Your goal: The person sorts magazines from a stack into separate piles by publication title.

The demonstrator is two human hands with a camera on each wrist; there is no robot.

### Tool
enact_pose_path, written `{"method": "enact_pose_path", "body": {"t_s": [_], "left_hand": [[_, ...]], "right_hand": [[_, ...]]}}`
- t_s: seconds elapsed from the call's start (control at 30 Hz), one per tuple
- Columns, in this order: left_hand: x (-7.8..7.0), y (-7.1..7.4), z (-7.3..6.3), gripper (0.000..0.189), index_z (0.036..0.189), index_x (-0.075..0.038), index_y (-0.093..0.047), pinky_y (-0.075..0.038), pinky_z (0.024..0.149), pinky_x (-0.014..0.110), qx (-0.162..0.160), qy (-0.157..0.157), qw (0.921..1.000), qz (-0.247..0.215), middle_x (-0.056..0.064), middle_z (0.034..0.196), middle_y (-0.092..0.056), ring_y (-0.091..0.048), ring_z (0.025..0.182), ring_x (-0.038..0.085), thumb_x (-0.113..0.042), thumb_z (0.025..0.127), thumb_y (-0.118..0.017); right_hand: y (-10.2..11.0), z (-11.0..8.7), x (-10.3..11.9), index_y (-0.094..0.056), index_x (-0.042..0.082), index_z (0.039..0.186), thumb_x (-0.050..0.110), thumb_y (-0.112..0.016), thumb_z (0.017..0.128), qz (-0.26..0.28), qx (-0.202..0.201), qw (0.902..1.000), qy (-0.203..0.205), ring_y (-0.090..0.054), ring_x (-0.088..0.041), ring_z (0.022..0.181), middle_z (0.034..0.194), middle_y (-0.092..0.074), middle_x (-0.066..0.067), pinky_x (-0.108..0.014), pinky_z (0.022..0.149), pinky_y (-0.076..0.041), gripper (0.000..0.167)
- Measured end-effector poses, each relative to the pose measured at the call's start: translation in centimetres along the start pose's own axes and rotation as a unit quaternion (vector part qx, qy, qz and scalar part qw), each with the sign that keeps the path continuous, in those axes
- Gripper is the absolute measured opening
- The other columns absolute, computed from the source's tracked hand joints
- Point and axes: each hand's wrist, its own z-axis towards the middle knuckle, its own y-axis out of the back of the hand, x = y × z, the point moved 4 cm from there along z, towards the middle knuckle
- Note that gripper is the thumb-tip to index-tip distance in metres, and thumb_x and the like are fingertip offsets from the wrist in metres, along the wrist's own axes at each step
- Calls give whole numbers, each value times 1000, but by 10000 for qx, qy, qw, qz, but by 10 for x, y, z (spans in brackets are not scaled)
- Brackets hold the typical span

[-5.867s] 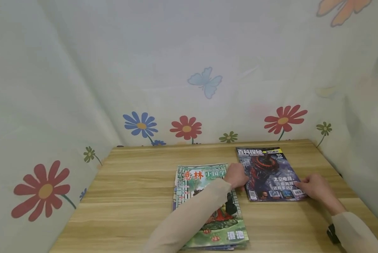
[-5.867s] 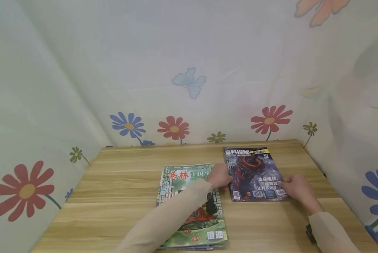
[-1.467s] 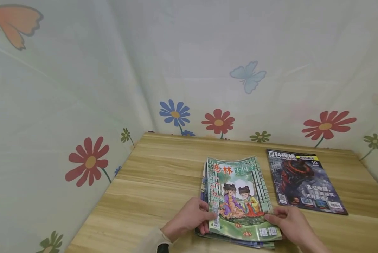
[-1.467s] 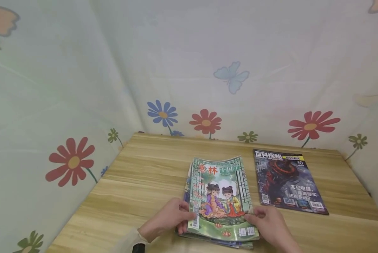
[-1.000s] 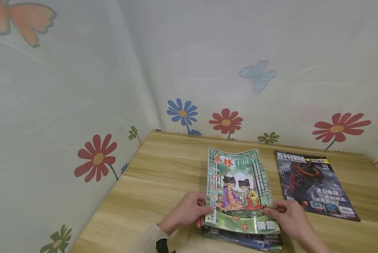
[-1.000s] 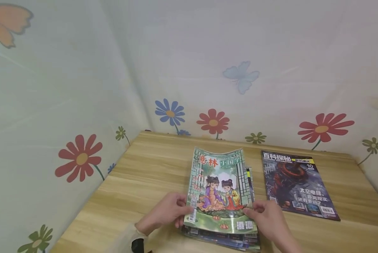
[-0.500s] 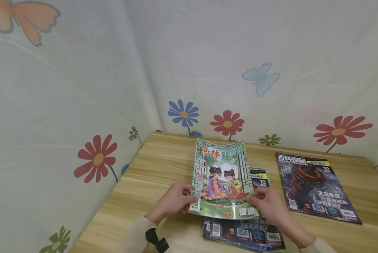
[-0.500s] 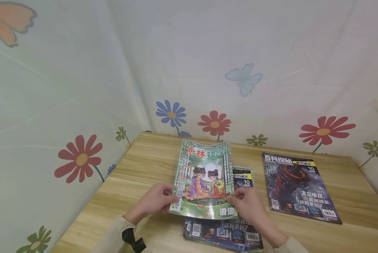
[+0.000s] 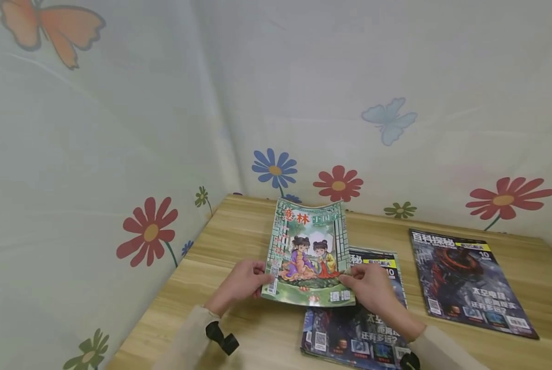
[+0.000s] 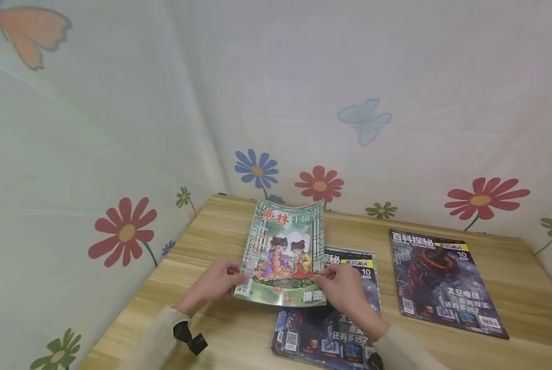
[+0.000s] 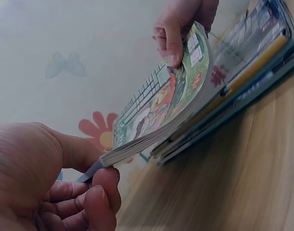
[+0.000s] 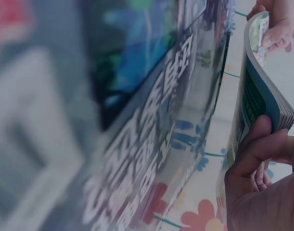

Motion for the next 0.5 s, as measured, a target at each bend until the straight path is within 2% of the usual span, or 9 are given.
{"method": "enact_pose_path", "body": {"t_s": [0.13, 0.2, 0.37, 0.5], "left_hand": [[7, 9, 6, 28, 79, -8, -60, -43, 52, 26, -296, 40, 9993, 212, -2, 65, -57, -52, 53, 13, -16, 102, -73], [12, 13, 8, 27, 79, -8, -60, -43, 51, 26, -401, 70, 9988, 265, -2, 65, -57, -52, 53, 13, -16, 102, -73], [23, 22, 12, 28, 79, -9, -60, -43, 53, 26, -548, 229, 9976, 346, -2, 66, -57, -54, 55, 13, -17, 103, -73], [29, 31, 14, 26, 81, -8, -62, -42, 54, 27, -798, 363, 9951, 448, 0, 67, -59, -55, 57, 15, -17, 103, -73]], "right_hand": [[-11, 10, 4, -49, 16, 66, 18, -77, 101, 55, 18, 9999, 120, -28, -14, 54, 54, -34, 5, -30, 56, -27, 45], [-16, 14, 7, -43, 18, 63, 19, -76, 101, 38, 45, 9998, 171, -26, -14, 53, 56, -28, 5, -29, 55, -24, 51], [-25, 26, 13, -42, 19, 62, 20, -77, 101, 34, 20, 9999, 150, -26, -12, 50, 54, -30, 6, -29, 53, -23, 52], [-33, 36, 21, -43, 19, 60, 21, -77, 101, 16, -8, 9994, 339, -27, -11, 49, 53, -32, 7, -29, 52, -24, 52]]}}
